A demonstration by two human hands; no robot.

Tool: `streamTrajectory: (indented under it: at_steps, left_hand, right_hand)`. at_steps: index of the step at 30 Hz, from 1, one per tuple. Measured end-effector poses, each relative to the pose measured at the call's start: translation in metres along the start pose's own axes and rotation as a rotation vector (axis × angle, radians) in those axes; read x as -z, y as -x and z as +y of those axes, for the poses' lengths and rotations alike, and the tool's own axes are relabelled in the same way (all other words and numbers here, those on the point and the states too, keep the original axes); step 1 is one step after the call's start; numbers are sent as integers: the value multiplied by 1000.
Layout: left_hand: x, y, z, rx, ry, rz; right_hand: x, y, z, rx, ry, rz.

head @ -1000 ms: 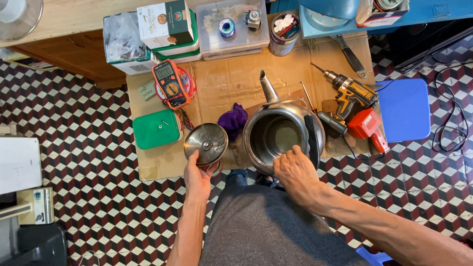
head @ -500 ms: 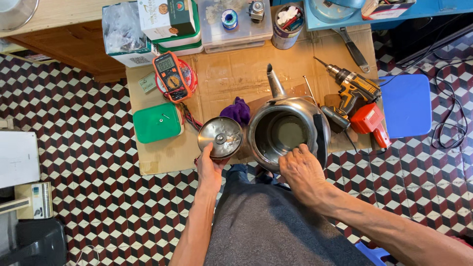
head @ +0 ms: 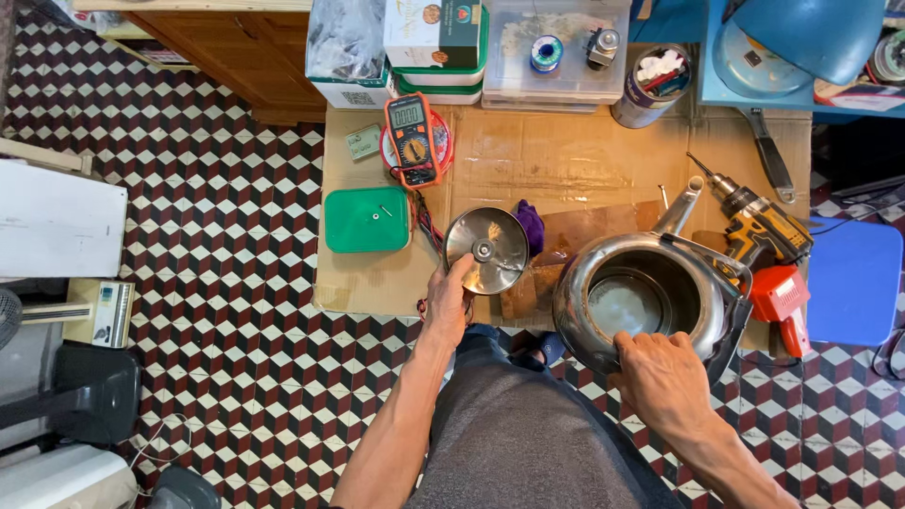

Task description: The person wipes a workbench with a purple cloth, then disassembles a stainless steel electric kettle using a cordless drill. They remove the base plate to expose the internal heating element and wiring, then use a multimeter to test the electrical connections.

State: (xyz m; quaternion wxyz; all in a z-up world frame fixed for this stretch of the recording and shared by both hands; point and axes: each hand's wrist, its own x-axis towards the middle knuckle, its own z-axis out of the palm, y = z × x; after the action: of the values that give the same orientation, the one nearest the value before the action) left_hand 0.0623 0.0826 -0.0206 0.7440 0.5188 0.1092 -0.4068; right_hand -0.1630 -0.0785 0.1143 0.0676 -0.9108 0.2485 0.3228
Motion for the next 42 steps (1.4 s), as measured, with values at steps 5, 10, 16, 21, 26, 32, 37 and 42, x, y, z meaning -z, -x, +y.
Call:
streamTrajectory:
  at_steps: [5,10,16,21,26,32,37,42]
  left_hand:
    - [-3,-5,8,-33,12,-11]
    - [2,-7,9,-49,3,-14]
    - [3,-8,12,-17,17,41]
    - [0,-18,17,18,54,100]
    - [-23,-30,41,96,138,88]
    - [-76,-74,80,68,-246,120]
    - [-132,-144,105,-101,-174,77]
    - [-130,-220,181,-325,-118,321]
  right_hand:
    - [3,-9,-7,-15,-31,-12]
    - [5,-16,-11,-8,-12,7]
    - [-3,-27,-11,-27,-24,31]
    - [-20,-39,-6,-41,-27,55]
    - [-34,-52,-5,-73,-120,124]
    - [-88,-92,6,-186,-161,14]
    - [-144,-126,22,-224,-205,-9]
    - [-143,-143,33,-266,-222,29]
